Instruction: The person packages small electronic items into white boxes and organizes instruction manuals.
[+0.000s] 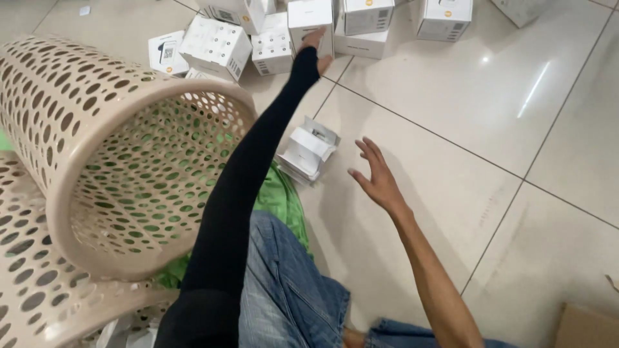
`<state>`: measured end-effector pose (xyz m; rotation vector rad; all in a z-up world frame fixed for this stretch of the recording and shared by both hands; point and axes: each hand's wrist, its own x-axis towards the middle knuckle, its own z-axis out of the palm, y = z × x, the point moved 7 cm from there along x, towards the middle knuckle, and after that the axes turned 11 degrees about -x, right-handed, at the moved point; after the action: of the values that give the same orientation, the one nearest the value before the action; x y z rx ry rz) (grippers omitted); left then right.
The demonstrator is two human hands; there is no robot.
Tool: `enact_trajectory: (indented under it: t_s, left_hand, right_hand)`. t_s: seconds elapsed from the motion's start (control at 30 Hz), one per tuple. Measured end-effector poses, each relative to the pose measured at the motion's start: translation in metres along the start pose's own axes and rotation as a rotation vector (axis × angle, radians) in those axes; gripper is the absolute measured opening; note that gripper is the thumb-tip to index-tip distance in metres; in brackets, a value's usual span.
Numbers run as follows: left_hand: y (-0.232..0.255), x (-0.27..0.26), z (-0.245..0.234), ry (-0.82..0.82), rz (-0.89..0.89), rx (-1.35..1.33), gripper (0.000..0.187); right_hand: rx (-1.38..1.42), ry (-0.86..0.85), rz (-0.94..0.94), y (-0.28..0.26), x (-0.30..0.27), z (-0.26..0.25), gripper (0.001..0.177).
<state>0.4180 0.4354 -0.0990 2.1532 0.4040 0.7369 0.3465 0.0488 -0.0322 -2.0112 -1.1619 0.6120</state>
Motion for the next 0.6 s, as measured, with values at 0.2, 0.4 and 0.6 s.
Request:
enact_trajectory:
  t_s: [0.2, 0.4, 0.6]
  left_hand:
    - [-0.049, 0.082, -0.043, -0.089, -0.242, 0.459, 0.113]
    - [-0.018, 0.074, -0.03, -0.194, -0.321, 0.565, 0.126]
    - [0.073, -0.041, -0.049, 0.425, -0.112, 0.099, 0.088]
  right_hand:
    - [-0.207, -0.036, 0.13, 0.071, 0.123, 0.06, 0.067]
    - [-0.123, -0.034, 0.272, 0.103, 0.108, 0.084, 0.069]
    - [0.162, -0.083, 0.309, 0.103, 0.1, 0.066, 0.08]
